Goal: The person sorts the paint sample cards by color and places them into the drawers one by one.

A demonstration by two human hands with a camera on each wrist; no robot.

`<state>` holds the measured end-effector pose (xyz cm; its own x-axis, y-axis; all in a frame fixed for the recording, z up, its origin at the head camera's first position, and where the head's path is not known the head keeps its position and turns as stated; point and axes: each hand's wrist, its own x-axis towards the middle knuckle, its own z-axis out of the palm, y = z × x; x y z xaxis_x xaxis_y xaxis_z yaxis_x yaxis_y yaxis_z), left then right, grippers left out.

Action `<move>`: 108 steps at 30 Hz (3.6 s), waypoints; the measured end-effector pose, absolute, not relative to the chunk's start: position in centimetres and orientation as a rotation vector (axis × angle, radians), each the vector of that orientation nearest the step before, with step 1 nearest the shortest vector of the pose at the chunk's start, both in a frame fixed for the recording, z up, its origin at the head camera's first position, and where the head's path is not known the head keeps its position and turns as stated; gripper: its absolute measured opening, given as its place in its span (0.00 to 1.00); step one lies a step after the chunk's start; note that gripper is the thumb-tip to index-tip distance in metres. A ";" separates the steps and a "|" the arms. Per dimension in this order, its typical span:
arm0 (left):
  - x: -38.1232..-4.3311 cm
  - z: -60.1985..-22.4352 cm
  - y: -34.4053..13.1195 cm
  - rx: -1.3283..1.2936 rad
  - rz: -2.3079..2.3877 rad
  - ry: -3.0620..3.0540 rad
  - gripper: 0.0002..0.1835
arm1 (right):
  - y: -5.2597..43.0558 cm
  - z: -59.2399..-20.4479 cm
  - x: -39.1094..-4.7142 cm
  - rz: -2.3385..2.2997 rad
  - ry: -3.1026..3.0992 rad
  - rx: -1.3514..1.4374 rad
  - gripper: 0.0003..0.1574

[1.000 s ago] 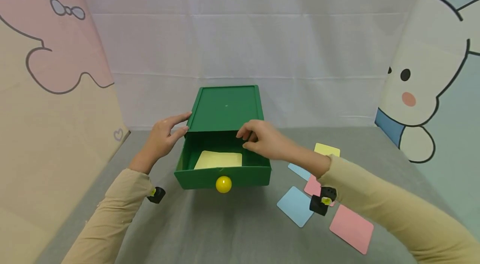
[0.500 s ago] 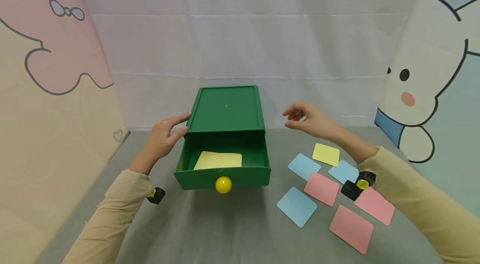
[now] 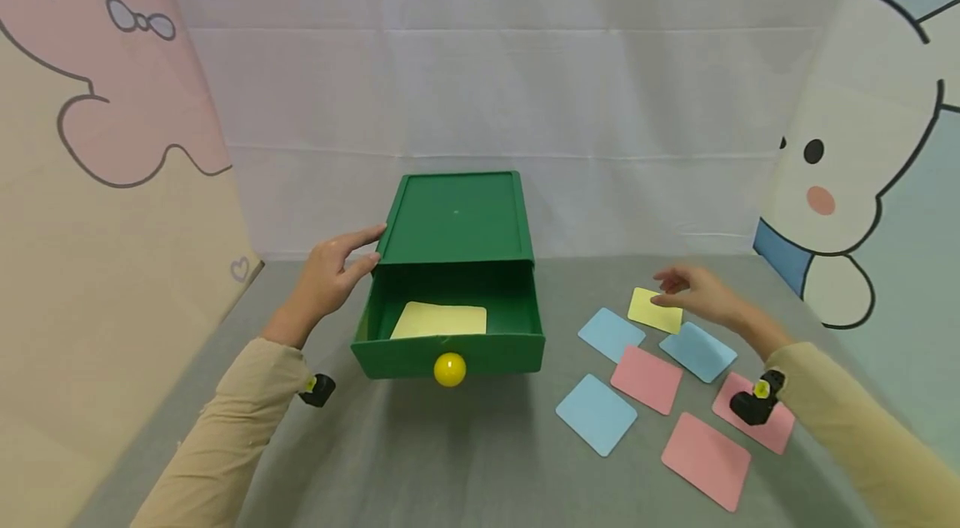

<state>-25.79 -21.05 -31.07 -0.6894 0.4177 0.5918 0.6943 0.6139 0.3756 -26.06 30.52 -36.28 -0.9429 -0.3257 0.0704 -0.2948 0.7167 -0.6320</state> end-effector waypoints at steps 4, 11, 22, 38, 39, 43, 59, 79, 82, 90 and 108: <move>-25.7 -31.1 -21.0 -0.879 -0.835 -2.376 0.22 | 31.9 -38.3 -26.4 -1.040 2.887 -0.394 0.36; -25.8 -31.2 -21.1 -0.882 -0.842 -2.358 0.21 | 33.7 -40.8 -27.0 -1.024 2.908 -0.196 0.44; -25.8 -31.0 -21.0 -0.875 -0.834 -2.383 0.21 | 34.3 -43.5 -27.7 -1.041 2.923 -0.109 0.47; -25.8 -30.9 -21.0 -0.859 -0.834 -2.394 0.21 | 34.1 -44.8 -29.1 -0.988 2.963 -0.125 0.42; -25.8 -30.9 -21.0 -0.859 -0.835 -2.394 0.21 | 34.1 -44.7 -29.1 -0.981 2.972 -0.140 0.41; -25.8 -30.9 -21.0 -0.856 -0.828 -2.400 0.21 | 34.0 -44.3 -29.2 -1.000 2.976 -0.184 0.38; -25.7 -30.8 -20.9 -0.865 -0.818 -2.375 0.21 | 34.3 -41.6 -28.6 -1.148 2.942 -0.120 0.19; -25.7 -31.0 -21.0 -0.854 -0.806 -2.397 0.21 | 31.6 -35.9 -27.7 -1.270 2.981 -0.311 0.18; -25.7 -31.1 -21.1 -0.863 -0.810 -2.384 0.21 | 30.7 -34.3 -27.2 -1.280 3.012 -0.344 0.18; -25.7 -31.2 -21.3 -0.866 -0.811 -2.362 0.21 | 28.7 -30.9 -26.4 -1.287 3.042 -0.437 0.17; -25.8 -31.2 -21.3 -0.866 -0.805 -2.369 0.21 | 24.4 -26.5 -25.1 -1.454 3.046 -0.702 0.14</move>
<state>-25.78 -21.25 -31.19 -0.6790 0.4062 0.6115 0.6947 0.6247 0.3566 -25.09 24.43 -26.49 -0.8727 -0.2243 0.4337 -0.4783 0.5715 -0.6668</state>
